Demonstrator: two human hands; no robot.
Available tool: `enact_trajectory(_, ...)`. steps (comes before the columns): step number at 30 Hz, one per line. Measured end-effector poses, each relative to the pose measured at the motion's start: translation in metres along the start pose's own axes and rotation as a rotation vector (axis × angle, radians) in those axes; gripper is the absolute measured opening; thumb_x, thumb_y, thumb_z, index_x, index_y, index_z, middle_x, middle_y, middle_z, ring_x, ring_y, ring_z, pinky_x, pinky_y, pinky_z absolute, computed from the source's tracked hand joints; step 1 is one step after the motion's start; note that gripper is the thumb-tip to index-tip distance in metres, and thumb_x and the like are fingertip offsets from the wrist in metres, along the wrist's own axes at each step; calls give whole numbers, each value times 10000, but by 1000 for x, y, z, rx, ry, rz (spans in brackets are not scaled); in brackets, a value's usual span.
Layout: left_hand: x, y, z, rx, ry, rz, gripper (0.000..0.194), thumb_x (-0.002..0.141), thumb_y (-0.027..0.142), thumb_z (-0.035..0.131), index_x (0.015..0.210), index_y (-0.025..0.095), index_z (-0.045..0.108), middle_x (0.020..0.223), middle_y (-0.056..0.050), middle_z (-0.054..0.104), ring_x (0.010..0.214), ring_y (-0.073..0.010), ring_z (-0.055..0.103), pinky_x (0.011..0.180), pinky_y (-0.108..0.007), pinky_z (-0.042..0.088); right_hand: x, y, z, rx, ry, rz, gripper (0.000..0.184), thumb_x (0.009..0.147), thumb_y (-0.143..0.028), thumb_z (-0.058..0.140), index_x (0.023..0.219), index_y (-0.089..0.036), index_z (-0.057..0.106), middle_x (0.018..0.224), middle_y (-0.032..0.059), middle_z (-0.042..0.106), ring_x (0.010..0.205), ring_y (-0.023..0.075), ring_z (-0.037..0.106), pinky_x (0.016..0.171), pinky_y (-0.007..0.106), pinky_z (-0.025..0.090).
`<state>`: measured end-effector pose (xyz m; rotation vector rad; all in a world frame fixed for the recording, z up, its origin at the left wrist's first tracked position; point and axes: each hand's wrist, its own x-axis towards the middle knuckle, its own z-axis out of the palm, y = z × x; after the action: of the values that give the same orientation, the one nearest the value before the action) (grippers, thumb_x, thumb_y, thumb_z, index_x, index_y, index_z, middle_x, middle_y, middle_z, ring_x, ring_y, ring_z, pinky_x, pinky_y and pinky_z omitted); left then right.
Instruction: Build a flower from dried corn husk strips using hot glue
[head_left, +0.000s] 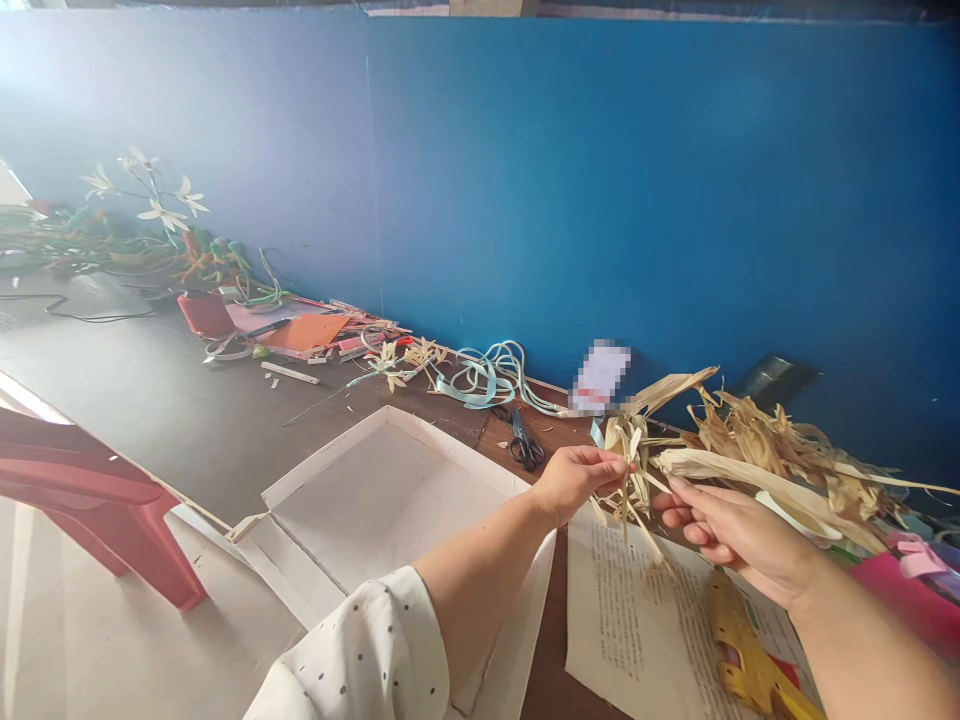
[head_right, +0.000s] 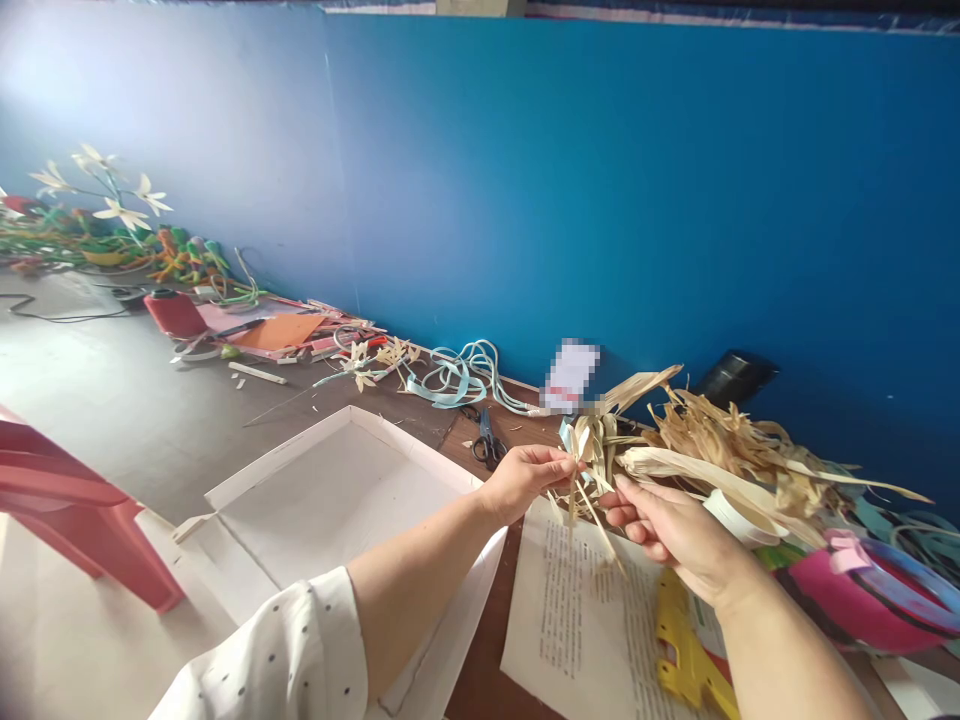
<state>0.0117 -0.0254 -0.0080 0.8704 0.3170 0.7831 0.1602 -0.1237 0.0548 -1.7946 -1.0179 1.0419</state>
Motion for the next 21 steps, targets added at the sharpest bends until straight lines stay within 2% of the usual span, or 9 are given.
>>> enact_trajectory(4, -1, 1, 0, -28, -19, 20, 528, 460, 476, 821, 777, 76, 688, 780, -65, 623, 676, -92, 506, 799, -306, 400, -2, 5, 5, 328, -96, 156, 255, 730, -417, 677, 758, -174, 604, 630, 3, 518, 419, 33, 367, 299, 115, 274)
enact_trajectory(9, -2, 2, 0, -18, -53, 55, 518, 478, 486, 811, 776, 80, 688, 733, -46, 604, 682, -98, 513, 790, -303, 399, -4, 4, 8, 654, -157, 298, 200, 720, -299, 713, 742, -146, 586, 629, -34, 445, 405, -16, 324, 302, 67, 253)
enact_trajectory(13, -4, 2, 1, 32, -64, 82, 539, 488, 508, 798, 794, 78, 687, 712, -38, 588, 698, -108, 514, 781, -302, 396, -5, 3, 8, 709, -189, 328, 200, 716, -280, 720, 736, -160, 562, 627, -44, 428, 400, -17, 324, 300, 66, 271)
enact_trajectory(21, -5, 3, 2, 83, -64, 105, 517, 502, 503, 792, 785, 83, 686, 730, -38, 584, 699, -102, 495, 743, -278, 387, -5, 5, 6, 738, -169, 355, 246, 643, -188, 761, 727, -173, 530, 631, -40, 446, 425, -7, 354, 317, 68, 297)
